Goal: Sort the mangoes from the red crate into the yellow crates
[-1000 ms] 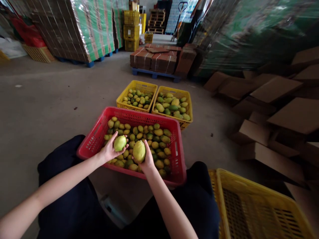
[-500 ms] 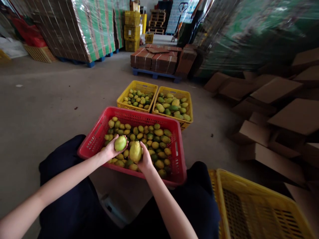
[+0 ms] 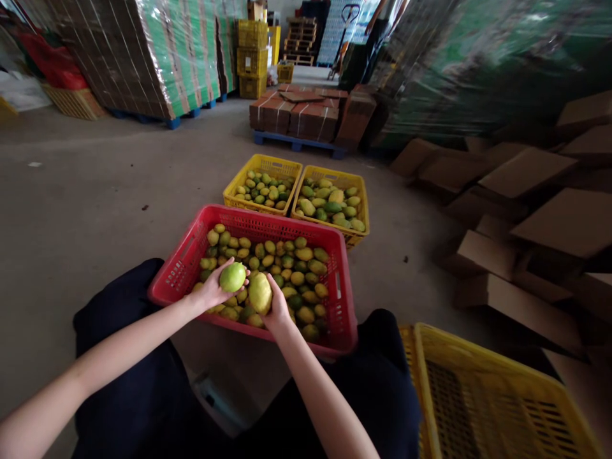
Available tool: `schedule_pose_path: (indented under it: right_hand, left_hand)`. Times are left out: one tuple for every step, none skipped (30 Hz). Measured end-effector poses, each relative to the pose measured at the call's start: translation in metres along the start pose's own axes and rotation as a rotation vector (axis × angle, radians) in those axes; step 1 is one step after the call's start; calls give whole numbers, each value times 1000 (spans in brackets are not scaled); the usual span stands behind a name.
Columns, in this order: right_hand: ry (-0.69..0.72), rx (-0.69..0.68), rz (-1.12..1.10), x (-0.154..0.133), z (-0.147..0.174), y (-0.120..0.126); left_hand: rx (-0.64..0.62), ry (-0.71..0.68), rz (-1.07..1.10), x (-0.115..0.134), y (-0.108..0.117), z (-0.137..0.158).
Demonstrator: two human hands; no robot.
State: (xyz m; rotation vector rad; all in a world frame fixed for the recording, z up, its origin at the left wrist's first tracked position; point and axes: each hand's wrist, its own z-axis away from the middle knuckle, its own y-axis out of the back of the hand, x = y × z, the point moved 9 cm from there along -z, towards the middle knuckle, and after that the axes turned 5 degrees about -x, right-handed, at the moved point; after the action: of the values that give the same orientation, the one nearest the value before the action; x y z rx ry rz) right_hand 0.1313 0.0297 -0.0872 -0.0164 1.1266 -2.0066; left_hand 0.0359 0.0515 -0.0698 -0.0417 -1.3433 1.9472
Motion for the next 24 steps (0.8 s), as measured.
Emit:
schedule_pose_path:
  right_hand:
    - [-14, -9, 4, 2, 0, -1]
    - [-31, -17, 11, 3, 0, -2]
    - [-47, -23, 20, 5, 0, -3]
    - [-61, -32, 32, 6, 1, -4]
    - [-70, -43, 45, 7, 2, -5]
    - [-74, -56, 57, 6, 4, -7]
    - [-72, -72, 66, 6, 5, -8]
    - [-65, -92, 76, 4, 5, -10]
    - [-55, -113, 88, 3, 6, -11]
    - [-43, -135, 101, 2, 6, -13]
    - [-28, -157, 116, 0, 6, -15]
    - [-13, -175, 135, -1, 6, -16]
    - [2, -186, 155, -2, 6, -16]
    - [12, -188, 179, -3, 5, -16]
    - [18, -184, 204, -4, 4, -15]
    - [21, -177, 231, -4, 4, -14]
    - [21, -175, 260, -4, 4, -14]
    - [23, -182, 290, -4, 4, -14]
    - [34, -197, 317, -5, 4, -16]
    - [53, -219, 341, -7, 5, -18]
    - [76, -245, 359, -8, 7, -21]
    - [94, -274, 372, -9, 8, -24]
    - [107, -302, 382, -10, 10, -27]
    - [117, -328, 390, -10, 11, -30]
  left_hand:
    - [-26, 9, -14, -2, -2, -1]
    - [-50, 13, -22, -3, -4, -1]
    - [-68, 10, -29, -3, -6, -1]
    - [-79, 3, -37, -3, -7, 0]
    - [-82, -6, -47, -2, -8, 1]
    - [-78, -12, -58, -1, -9, 2]
    - [-71, -20, -70, 1, -9, 2]
    - [-65, -30, -85, 2, -9, 3]
    - [-65, -40, -102, 3, -9, 3]
    - [-73, -51, -123, 5, -9, 3]
    - [-89, -62, -145, 6, -9, 3]
    - [-109, -75, -166, 7, -10, 3]
    - [-131, -86, -188, 7, -10, 3]
    - [-153, -97, -211, 8, -11, 3]
    - [-172, -111, -235, 9, -11, 4]
    - [-189, -123, -265, 11, -11, 4]
    - [-205, -132, -299, 12, -11, 4]
    - [-221, -139, -339, 13, -11, 5]
    - [-233, -146, -378, 14, -12, 6]
    - [-240, -154, -411, 16, -12, 6]
    - [-247, -158, -436, 17, -12, 7]
    - [-255, -161, -450, 18, -12, 7]
    - [-265, -162, -452, 19, -13, 7]
    - [-279, -159, -449, 19, -13, 8]
